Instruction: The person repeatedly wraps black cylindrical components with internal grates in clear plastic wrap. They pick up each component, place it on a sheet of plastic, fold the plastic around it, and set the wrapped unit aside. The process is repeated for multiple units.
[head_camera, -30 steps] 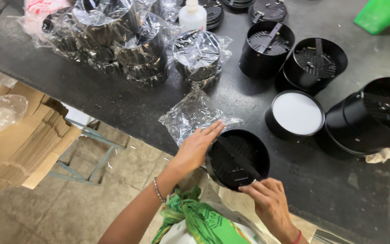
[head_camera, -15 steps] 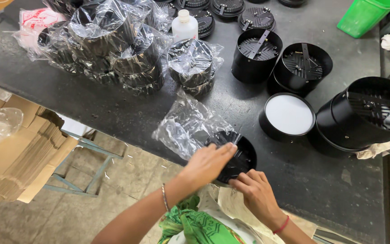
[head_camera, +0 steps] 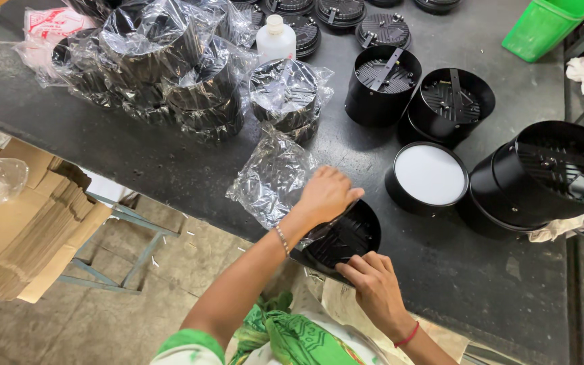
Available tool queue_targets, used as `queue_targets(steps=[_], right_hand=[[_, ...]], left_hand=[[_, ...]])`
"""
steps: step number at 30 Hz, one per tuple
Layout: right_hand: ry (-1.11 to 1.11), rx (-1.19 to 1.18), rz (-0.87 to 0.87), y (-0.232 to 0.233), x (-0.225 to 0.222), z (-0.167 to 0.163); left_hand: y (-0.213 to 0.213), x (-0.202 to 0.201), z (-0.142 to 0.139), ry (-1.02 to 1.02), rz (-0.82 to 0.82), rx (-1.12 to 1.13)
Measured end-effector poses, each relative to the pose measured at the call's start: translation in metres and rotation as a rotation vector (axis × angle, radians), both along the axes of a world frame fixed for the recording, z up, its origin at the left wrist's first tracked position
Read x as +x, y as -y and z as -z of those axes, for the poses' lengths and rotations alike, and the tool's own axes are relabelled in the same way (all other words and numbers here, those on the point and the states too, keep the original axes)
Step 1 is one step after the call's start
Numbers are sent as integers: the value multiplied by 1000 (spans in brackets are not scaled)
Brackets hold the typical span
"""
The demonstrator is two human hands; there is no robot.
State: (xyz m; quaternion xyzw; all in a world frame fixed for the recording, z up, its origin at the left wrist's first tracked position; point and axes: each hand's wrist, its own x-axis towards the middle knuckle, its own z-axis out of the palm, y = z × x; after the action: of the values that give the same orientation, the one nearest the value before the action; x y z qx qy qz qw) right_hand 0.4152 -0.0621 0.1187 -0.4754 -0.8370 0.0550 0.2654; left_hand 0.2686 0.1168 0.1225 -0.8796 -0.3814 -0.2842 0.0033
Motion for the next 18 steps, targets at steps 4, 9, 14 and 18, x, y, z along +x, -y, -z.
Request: queue_targets(steps=[4, 9, 14, 18], right_hand=[[-6, 24, 33, 3, -1, -1], [10, 10, 56, 8, -6, 1], [39, -3, 37, 6, -12, 4], [-8, 50, 31, -3, -25, 7]], left_hand=[[0, 18, 28, -16, 86, -303], [6, 30, 43, 240, 207, -357], [18, 37, 40, 216, 243, -342], [42, 50, 24, 133, 279, -357]])
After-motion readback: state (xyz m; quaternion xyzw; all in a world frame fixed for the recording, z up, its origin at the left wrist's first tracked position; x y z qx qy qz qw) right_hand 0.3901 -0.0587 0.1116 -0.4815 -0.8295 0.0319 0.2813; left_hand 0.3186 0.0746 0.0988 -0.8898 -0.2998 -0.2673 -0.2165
